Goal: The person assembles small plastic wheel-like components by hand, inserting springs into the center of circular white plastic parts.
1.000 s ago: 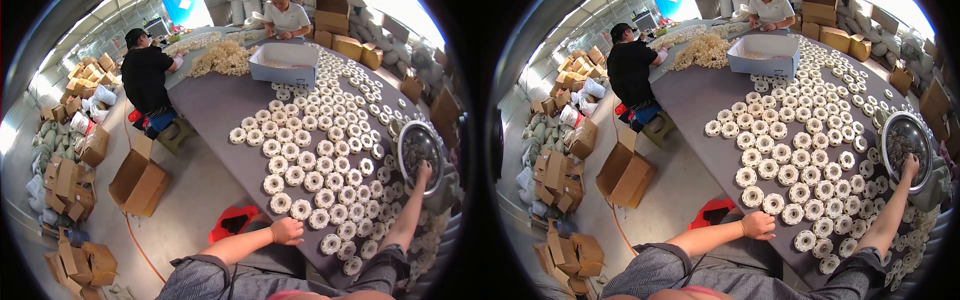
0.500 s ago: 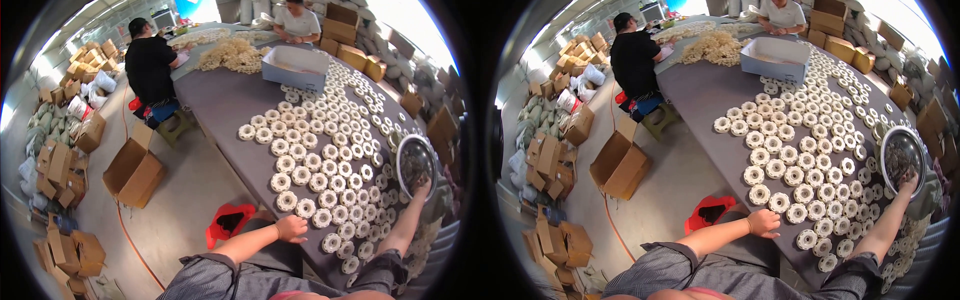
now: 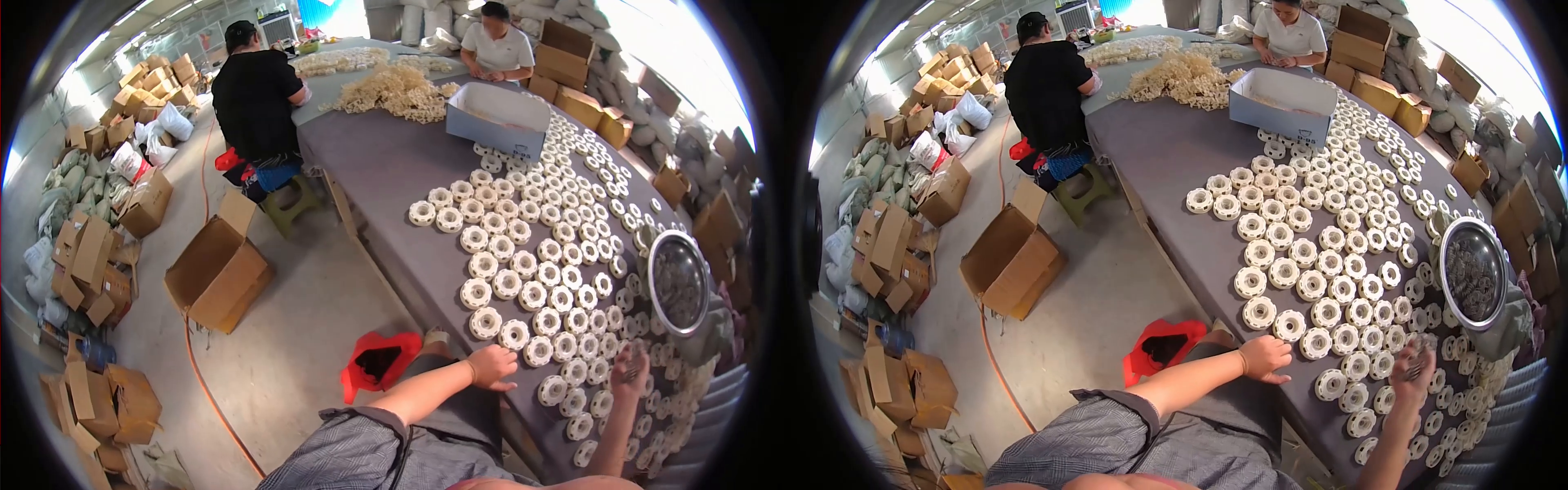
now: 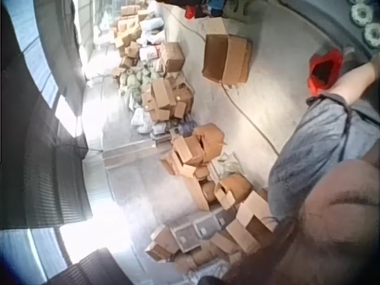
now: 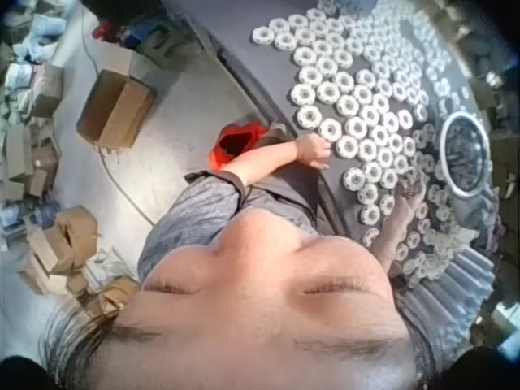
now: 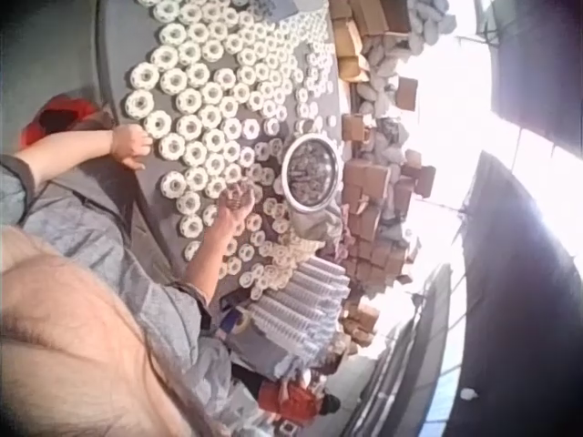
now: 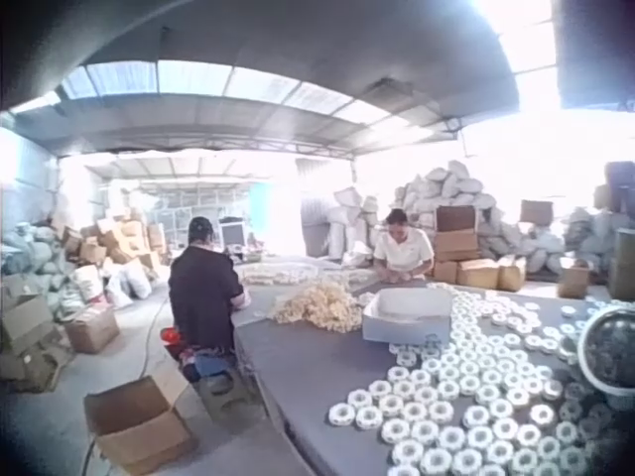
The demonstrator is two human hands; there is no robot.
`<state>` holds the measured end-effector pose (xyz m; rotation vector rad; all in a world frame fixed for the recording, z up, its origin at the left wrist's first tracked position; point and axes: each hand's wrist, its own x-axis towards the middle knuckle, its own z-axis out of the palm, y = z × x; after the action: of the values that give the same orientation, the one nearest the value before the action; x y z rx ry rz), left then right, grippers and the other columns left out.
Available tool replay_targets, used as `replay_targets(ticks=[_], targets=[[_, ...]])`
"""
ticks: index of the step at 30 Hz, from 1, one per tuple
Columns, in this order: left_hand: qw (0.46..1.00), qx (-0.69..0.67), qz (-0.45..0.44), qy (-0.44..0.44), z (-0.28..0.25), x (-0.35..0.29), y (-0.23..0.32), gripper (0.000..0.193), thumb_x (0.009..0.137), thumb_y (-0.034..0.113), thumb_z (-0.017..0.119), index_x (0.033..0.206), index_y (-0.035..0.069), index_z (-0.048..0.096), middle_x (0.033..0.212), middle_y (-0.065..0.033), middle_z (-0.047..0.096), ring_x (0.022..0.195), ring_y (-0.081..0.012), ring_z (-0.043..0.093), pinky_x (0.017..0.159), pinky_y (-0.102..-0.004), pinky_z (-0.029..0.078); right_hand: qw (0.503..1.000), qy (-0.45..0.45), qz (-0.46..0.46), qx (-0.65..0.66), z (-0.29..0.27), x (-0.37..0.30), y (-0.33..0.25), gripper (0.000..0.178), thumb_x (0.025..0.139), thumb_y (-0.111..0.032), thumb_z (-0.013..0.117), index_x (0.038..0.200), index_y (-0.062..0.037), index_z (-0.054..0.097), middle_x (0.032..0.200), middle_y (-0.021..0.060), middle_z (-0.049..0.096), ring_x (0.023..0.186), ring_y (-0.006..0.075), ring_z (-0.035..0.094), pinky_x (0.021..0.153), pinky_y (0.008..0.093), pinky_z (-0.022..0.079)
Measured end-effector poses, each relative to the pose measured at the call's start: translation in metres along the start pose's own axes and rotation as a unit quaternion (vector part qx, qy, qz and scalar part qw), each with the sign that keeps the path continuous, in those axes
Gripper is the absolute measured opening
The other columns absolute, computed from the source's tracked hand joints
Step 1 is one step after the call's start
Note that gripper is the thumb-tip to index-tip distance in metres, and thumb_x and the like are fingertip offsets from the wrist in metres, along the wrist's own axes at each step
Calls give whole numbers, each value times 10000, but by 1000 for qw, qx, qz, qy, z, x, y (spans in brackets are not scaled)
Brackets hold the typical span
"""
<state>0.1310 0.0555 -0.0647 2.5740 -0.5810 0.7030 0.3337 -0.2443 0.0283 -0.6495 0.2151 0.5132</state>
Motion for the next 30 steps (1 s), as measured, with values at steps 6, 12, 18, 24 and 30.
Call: replay_targets(ticks=[6, 12, 18, 24, 30], targets=[[999, -30, -13, 6, -5, 1, -1, 442, 756, 508, 562, 683, 78, 487, 735, -73, 479, 696, -237, 522, 603, -342, 410, 992, 34, 114, 52, -10, -101, 104, 410, 808, -343, 549, 1050, -12, 544, 902, 81, 591, 693, 145, 542, 424, 239, 387], [843, -421, -301, 146, -8, -1, 61, 267, 840, 291, 575, 997, 76, 550, 956, -106, 529, 879, -252, 550, 778, -332, 440, 967, 46, 247, 39, -29, -156, 173, 344, 766, -294, 525, 961, -14, 565, 817, 74, 582, 652, 174, 549, 405, 258, 378], [844, -497, -189, -69, -18, -19, 114, 241, 853, 210, 543, 1021, 40, 575, 1021, -114, 549, 986, -264, 532, 877, -343, 414, 931, 126, 335, -72, 5, -162, 216, 287, 822, -454, 497, 803, -180, 581, 679, -13, 586, 482, 144, 544, 345, 251, 380], [861, -445, -242, 39, -21, -37, 129, 185, 857, 195, 530, 916, 26, 572, 926, -107, 554, 906, -278, 545, 804, -355, 431, 930, 42, 344, -122, 4, -167, 225, 267, 829, -382, 485, 866, -130, 565, 738, 23, 588, 505, 165, 551, 348, 266, 384], [894, -383, -230, 37, -25, -42, 133, 206, 858, 226, 505, 941, 48, 564, 958, -104, 566, 930, -287, 540, 846, -391, 400, 934, 67, 327, -129, 0, -175, 224, 218, 790, -302, 493, 873, -115, 566, 746, 44, 592, 523, 181, 555, 355, 279, 386]])
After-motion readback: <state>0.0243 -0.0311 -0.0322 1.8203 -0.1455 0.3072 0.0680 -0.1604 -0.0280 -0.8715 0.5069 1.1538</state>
